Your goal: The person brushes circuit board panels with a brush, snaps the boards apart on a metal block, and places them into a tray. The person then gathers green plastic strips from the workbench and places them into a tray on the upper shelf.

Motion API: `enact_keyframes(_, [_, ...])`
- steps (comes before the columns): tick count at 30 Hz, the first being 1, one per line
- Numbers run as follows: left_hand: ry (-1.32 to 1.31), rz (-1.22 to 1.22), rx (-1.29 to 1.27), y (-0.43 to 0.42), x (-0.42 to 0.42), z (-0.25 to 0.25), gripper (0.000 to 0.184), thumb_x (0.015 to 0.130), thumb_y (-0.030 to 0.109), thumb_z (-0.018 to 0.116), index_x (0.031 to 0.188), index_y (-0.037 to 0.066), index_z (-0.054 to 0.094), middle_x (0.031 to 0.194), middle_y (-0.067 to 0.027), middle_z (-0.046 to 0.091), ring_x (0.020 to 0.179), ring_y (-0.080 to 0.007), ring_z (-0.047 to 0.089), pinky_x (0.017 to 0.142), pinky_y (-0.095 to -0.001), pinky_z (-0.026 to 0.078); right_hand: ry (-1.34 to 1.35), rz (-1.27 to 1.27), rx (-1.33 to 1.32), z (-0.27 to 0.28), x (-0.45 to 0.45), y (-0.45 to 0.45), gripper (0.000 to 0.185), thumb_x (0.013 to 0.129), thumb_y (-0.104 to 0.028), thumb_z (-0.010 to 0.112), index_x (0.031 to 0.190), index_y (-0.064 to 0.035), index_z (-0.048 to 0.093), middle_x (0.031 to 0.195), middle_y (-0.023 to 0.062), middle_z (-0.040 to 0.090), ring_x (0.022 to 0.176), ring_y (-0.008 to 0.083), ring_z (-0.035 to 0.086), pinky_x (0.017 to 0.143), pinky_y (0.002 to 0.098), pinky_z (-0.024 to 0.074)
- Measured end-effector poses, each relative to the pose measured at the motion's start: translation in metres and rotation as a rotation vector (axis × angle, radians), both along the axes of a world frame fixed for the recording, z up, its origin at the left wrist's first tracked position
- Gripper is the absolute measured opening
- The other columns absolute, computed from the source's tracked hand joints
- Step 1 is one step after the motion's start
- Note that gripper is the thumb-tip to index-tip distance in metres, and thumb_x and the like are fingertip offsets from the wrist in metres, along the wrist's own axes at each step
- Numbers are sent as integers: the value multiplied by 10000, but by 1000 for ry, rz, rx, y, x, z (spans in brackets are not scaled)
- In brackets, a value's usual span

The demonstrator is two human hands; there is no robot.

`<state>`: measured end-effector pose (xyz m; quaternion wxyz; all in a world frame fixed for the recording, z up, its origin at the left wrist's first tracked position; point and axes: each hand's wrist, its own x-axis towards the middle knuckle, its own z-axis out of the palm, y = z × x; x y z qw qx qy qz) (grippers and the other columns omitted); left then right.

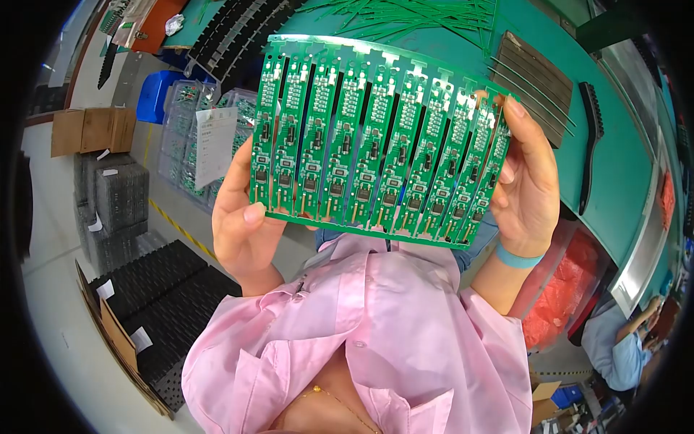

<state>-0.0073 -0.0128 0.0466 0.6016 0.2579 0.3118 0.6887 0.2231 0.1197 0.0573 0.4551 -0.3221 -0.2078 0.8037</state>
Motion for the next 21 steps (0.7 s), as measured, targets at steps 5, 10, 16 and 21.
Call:
enact_keyframes(5, [-28,-48,44,1,-3,-6,722,750,14,510,1400,-67,206,1303,-217,462,1096,-269,548,879,-350,480,-65,-32,-20,0,-1,0,304,940,-202,468,1108,15,600,563,-28,483,378,21,278,284,157,191])
enact_keyframes(10, [-53,-45,59,0,-2,-6,702,767,26,496,1400,-66,205,1297,-216,469,1088,-265,553,877,-344,476,-84,-29,-25,-3,-1,1,305,939,-200,465,1111,14,598,569,-25,496,376,20,279,287,156,194])
enact_keyframes(16, [-57,-34,35,1,-1,-6,675,790,41,478,1399,-63,207,1283,-210,483,1070,-262,563,864,-330,479,-89,-45,-54,-5,-2,2,304,937,-196,468,1112,17,597,577,-23,507,380,19,290,291,158,199])
enact_keyframes(21, [-63,-73,73,2,-4,-10,670,799,51,478,1401,-58,206,1264,-206,497,1039,-258,578,857,-321,480,14,32,-35,-12,2,5,299,936,-190,469,1111,15,598,578,-27,500,385,18,302,296,163,209])
